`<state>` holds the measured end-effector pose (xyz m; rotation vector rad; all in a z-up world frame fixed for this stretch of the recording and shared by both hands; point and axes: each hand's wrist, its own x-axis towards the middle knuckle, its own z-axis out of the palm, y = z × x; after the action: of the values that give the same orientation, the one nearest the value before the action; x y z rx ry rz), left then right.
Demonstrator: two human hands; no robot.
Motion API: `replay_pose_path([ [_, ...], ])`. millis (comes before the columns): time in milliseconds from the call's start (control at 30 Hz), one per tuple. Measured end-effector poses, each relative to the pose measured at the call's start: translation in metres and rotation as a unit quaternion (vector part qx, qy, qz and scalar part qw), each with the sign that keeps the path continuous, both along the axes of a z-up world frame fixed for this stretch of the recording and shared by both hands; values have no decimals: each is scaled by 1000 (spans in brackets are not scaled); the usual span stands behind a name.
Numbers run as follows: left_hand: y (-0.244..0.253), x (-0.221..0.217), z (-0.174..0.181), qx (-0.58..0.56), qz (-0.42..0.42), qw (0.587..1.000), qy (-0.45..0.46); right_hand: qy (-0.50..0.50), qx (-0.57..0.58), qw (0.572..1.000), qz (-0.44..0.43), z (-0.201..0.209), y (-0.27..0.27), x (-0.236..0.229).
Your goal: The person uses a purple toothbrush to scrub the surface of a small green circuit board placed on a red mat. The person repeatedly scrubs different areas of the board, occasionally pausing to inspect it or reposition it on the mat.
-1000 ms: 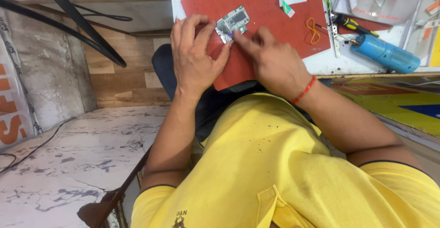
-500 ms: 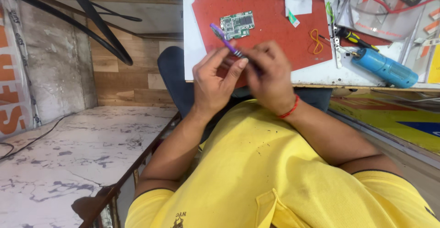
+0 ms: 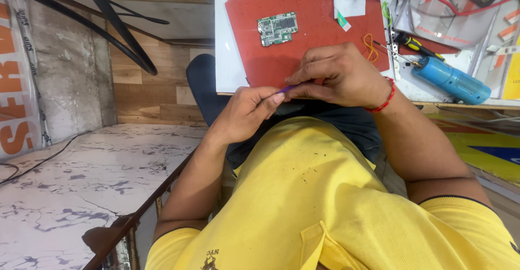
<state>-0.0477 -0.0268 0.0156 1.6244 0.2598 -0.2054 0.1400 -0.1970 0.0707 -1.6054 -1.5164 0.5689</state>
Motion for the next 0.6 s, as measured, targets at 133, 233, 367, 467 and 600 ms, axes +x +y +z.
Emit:
replay_pose_path([
  [133,2,-1,13,64,12,997,-37,32,-38,997,51,5,9,22],
  [233,10,-7,25,66,40,992,-103,11,-21,998,66,8,18,41],
  [367,14,-15,30,236,119,958,-114,-61,-20,998,-8,-10,33,54],
  [467,8,-10,27,400,132,902,-94,-171,-54,980,-85,-29,36,43],
  [600,10,10,19,511,93,855,-16,-198,-75,970,-123,-41,32,43],
])
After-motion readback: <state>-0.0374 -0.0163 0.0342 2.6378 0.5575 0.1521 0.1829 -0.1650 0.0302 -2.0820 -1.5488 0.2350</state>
